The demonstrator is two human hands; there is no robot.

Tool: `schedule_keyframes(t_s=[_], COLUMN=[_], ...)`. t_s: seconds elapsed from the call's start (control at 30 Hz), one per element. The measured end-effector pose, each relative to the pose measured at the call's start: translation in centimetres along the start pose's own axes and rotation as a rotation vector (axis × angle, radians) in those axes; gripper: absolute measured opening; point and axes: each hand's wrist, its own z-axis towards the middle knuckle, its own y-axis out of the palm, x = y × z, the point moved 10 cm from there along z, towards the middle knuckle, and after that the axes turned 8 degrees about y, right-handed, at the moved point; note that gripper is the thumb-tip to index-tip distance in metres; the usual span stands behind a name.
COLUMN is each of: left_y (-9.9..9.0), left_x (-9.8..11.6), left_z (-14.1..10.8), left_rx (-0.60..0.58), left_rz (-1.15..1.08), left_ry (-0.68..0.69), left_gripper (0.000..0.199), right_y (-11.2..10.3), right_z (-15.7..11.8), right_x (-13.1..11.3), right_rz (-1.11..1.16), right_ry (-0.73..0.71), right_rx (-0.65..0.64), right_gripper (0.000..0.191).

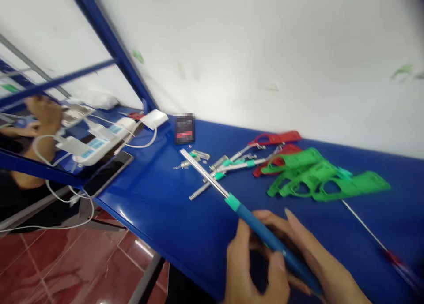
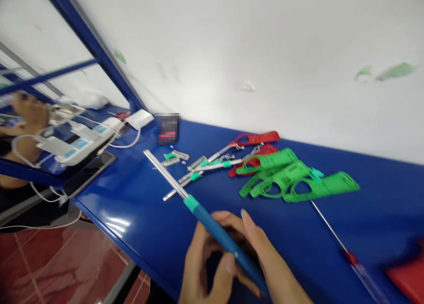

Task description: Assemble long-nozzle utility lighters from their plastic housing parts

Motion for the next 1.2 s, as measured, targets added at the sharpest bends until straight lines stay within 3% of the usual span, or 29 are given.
schedule_keyframes(t_s=[0.07,0.13,0.3,0.43,0.7,0.97,1.2], left_y=[0.5,1.0,1.0,1.0,1.0,0.9,0.8], left_x=[-0.2,0.2,0.5,0.6,0.7,0.9,0.7], left_z=[-0.1,0.0,0.3,0.3,0.4,0.3,0.4], left_rx=[0.000,-0.008,0.016,-0.037,-0.119,-0.061,-0.120], left_rz=[-0.038,-0.089,-0.094,-0.051,0.000,0.018,-0.034], left_ry=[-0.020,-0.003,-0.001,0.070,0.117,0.099,0.099], left_gripper=[0.062,0.063,0.069,0.059,0.053,0.052,0.052], right_y=[1.2,1.3,0.7,0.6,1.0,0.3,1.2], right_z=[0.1,0.3,0.5,0.7,0.7,0.9,0.4], right_x=[-0.2,0.0,1.1,1.7,0.8,1.4,0.9], right_rz=[0.041,0.055,0.032,0.005,-0.022,-0.012,0.020], right_ry=[-0.035,-0.043,-0.048,-0.039,-0.066,-0.072,-0.081], right_rx=[-0.127,-0.155,-0.131,-0.144,-0.134,-0.092,-0.138], right_gripper=[0.074,0.075,0.068,0.068,0.069,0.070,0.068])
